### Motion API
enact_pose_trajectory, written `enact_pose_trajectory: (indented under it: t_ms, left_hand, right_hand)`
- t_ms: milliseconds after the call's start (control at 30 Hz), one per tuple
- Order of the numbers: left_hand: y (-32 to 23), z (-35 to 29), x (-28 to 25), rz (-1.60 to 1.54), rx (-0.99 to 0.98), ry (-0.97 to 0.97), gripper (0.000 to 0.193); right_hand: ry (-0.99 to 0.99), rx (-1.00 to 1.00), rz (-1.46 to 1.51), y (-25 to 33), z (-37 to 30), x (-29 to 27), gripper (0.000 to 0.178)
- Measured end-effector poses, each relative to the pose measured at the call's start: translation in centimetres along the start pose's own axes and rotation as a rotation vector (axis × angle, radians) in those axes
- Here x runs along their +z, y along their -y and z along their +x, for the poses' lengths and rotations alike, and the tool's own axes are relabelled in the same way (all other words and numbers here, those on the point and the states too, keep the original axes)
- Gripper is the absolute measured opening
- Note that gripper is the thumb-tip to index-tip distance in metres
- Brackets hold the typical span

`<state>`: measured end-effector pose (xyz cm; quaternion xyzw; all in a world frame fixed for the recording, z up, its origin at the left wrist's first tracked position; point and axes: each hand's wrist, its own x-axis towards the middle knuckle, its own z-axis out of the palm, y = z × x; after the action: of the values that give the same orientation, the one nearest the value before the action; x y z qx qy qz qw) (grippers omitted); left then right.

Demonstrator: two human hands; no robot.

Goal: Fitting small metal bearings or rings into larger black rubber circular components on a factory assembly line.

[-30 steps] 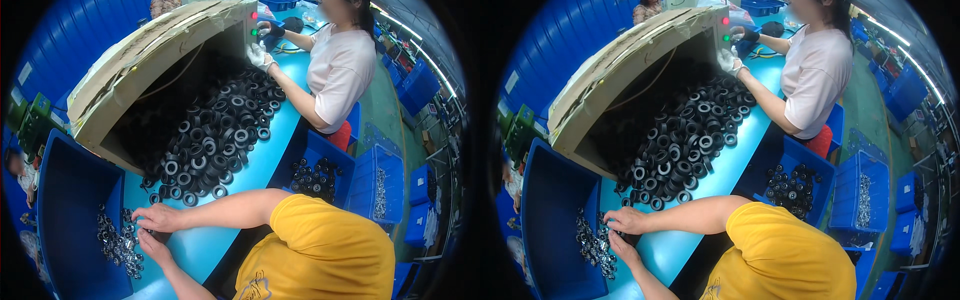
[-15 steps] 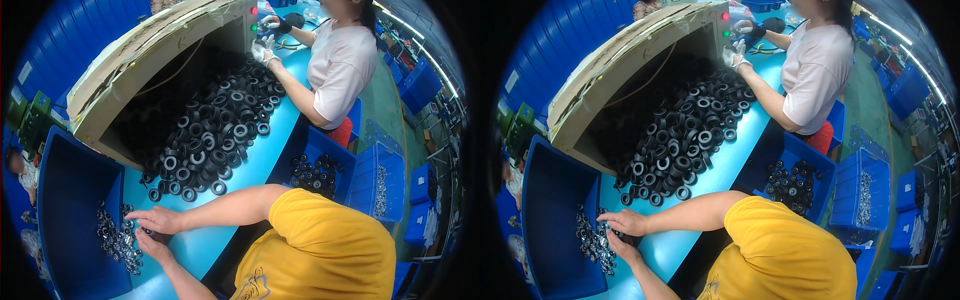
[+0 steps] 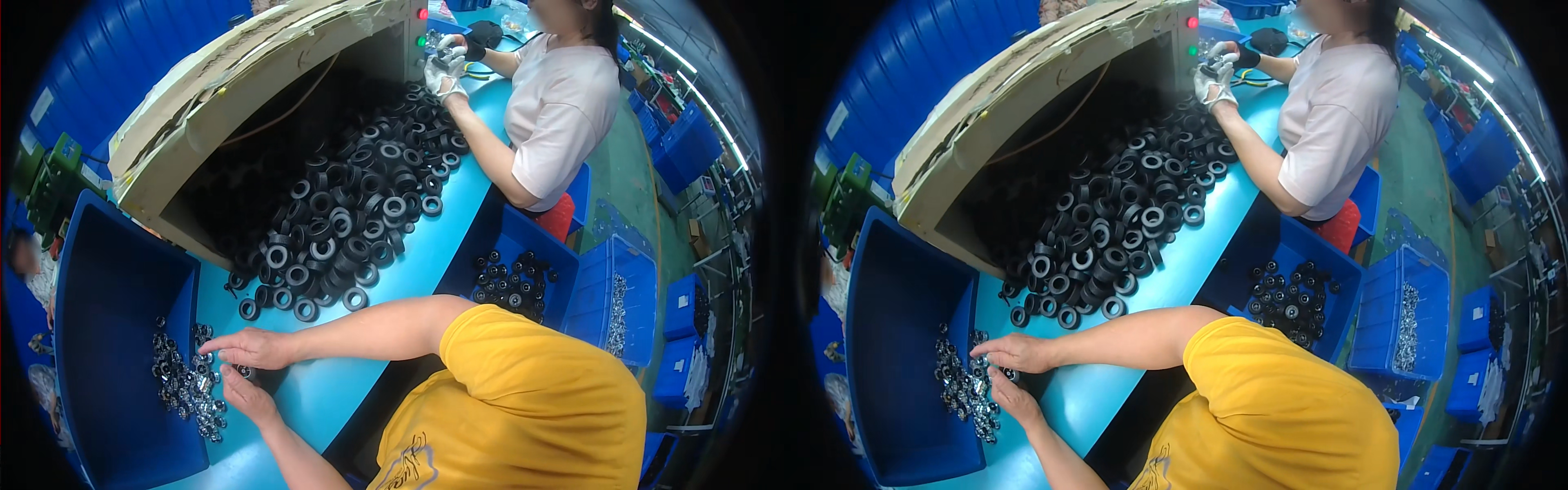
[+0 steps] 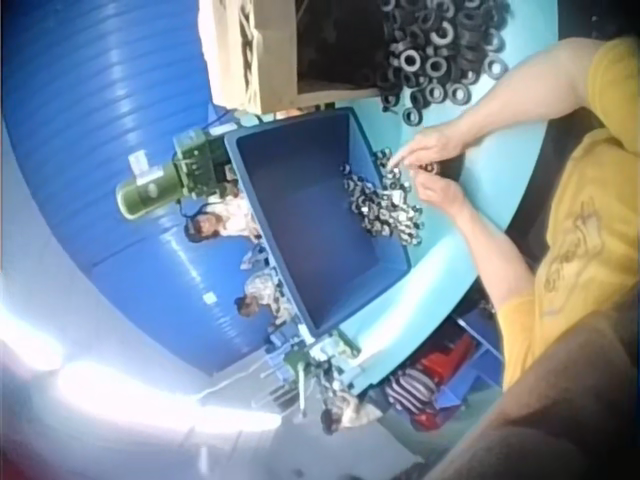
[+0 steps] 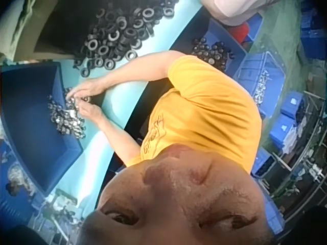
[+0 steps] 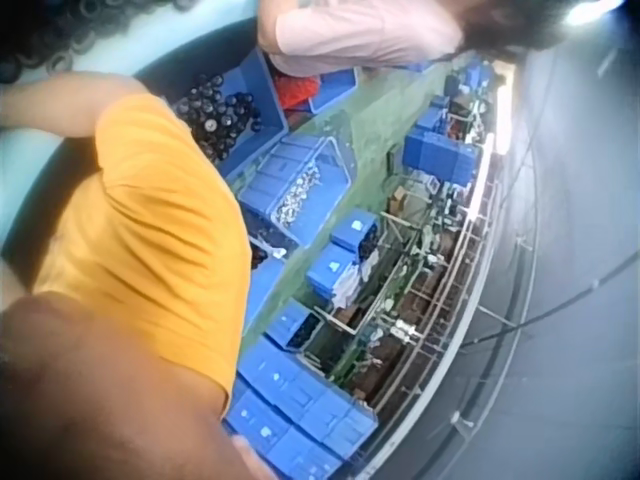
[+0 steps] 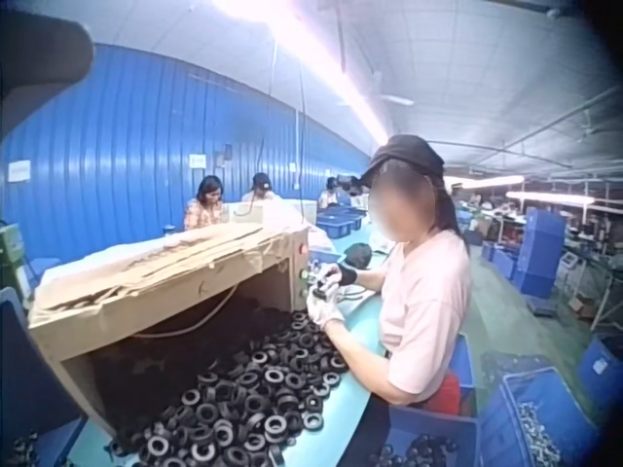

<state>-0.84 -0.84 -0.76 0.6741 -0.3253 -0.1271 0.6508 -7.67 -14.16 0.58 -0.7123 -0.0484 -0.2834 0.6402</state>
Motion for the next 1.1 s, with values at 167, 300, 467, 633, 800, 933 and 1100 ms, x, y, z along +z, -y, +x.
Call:
enact_pose_trajectory:
  t_ms: [167, 300, 467, 633, 800, 933, 1100]
  left_hand:
    - [0.1, -0.4, -0.1, -0.125, -0.066, -0.018, 0.056]
    - [0.1, 0.1, -0.2, -0.164, -0.125, 0.004, 0.062]
    - [-1.3, 0.2, 0.5, -0.166, -0.143, 0.021, 0.062]
    - [1.6, 0.6, 0.0, -0.002, 0.010, 0.045, 0.059]
    - [1.2, 0.4, -0.7, 0.076, -0.004, 0.020, 0.058]
    - [0.0, -0.1, 0.3, 0.077, 0.009, -0.060, 0.056]
    - [1.4, -0.1, -1.0, 0.095, 0.036, 0.001, 0.057]
  right_hand:
    - [-0.098, -0.053, 0.080, -0.9, -0.3, 1.3, 0.042]
    - [-0.090, 0.093, -0.177, 2.2, -0.9, 0.4, 0.039]
    - [-0.096, 0.100, -0.292, 2.4, -0.8, 0.0, 0.039]
    - [-0.053, -0.047, -0.201, -1.6, 0.0, -0.2, 0.044]
    - [0.049, 0.093, -0.125, 0.6, 0.1, -0.4, 0.047]
    - [0.016, 0.111, -0.086, 1.2, -0.3, 0.0, 0.047]
    - [-0.125, -0.166, 0.020, -4.2, 0.1, 2.1, 0.047]
